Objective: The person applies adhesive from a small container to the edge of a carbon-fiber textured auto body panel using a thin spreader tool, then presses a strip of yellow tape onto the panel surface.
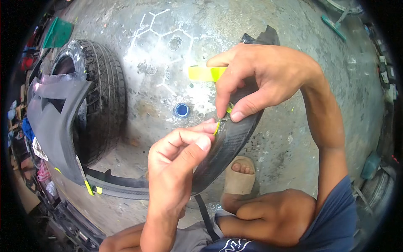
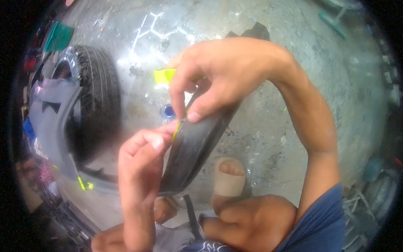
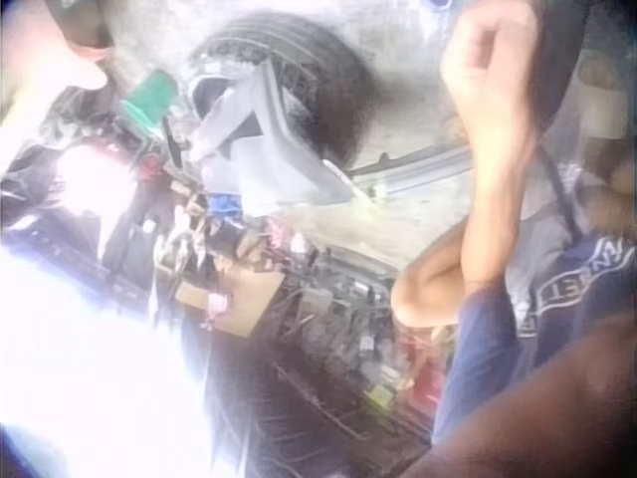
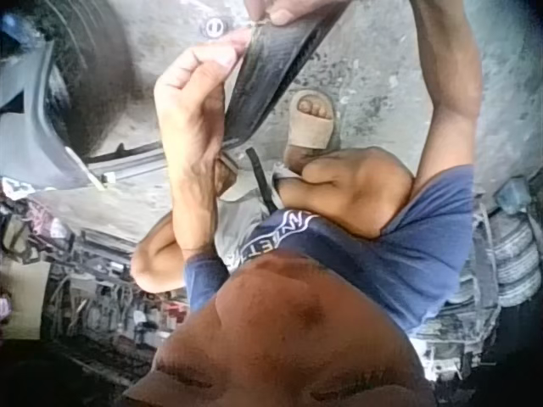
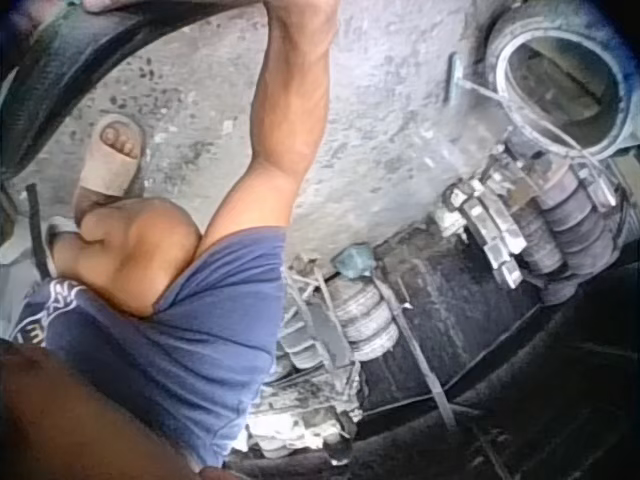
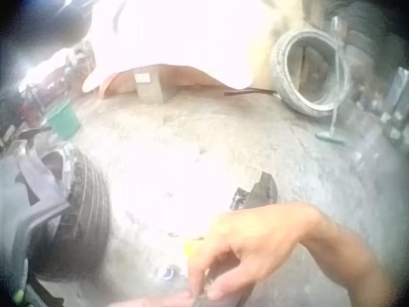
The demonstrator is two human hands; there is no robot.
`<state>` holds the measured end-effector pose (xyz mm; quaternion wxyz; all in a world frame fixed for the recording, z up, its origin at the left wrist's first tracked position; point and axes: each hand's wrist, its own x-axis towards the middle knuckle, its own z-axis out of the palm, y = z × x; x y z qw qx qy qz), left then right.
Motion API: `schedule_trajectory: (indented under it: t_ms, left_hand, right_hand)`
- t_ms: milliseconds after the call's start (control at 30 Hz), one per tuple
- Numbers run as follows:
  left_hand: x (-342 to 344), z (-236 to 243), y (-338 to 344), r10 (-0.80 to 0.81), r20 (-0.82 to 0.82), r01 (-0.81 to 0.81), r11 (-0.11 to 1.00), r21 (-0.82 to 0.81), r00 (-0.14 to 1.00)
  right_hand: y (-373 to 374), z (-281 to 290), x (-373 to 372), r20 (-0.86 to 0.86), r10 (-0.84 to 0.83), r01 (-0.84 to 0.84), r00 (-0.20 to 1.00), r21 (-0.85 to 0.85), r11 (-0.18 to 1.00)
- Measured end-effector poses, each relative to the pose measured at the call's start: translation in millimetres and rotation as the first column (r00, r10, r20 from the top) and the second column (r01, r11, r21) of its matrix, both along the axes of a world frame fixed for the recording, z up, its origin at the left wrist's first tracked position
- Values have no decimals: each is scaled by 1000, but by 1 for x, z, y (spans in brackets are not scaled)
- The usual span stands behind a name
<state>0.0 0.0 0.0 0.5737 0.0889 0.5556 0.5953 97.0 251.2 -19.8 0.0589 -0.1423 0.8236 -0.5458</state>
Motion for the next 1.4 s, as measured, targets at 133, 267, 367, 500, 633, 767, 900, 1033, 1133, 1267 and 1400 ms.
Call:
schedule_trajectory:
  t_ms: [133,267,367,500,633,767,900,1033,1133,1267,1400]
  left_hand:
    - [-7,1,8,117,286,-93,991,-97,951]
    - [-8,3,17,97,349,-60,992,-115,932]
    - [-10,4,18,70,350,-28,992,-124,934]
    - [-12,5,17,45,329,-3,992,-127,943]
    - [-15,1,21,-11,316,33,998,-62,949]
    - [-14,7,24,4,247,18,996,-86,969]
    - [-14,6,20,-20,182,33,997,-69,983]
    - [-10,5,19,-30,184,34,999,-21,983]
    - [-9,4,19,-70,174,71,997,2,982]
    - [-12,1,12,-172,90,168,985,47,981]
    - [-12,10,12,-177,75,175,984,39,981]
  right_hand:
    - [0,-2,0,-36,-6,7,999,17,1000]
    - [-2,-2,2,-20,-7,7,1000,-2,1000]
    - [-2,-3,3,-9,-12,12,1000,-8,1000]
    - [-3,-3,2,-6,-13,13,1000,-12,1000]
    - [-2,0,4,4,-17,17,1000,14,1000]
    - [-3,0,3,22,-12,12,1000,1,1000]
    - [-2,3,3,50,-12,11,999,9,1000]
    - [-2,5,5,76,-26,24,997,19,1000]
    - [-1,4,6,73,-30,28,997,38,999]
    - [-3,7,8,101,-56,49,993,69,996]
    - [-8,13,9,33,-82,74,996,193,978]
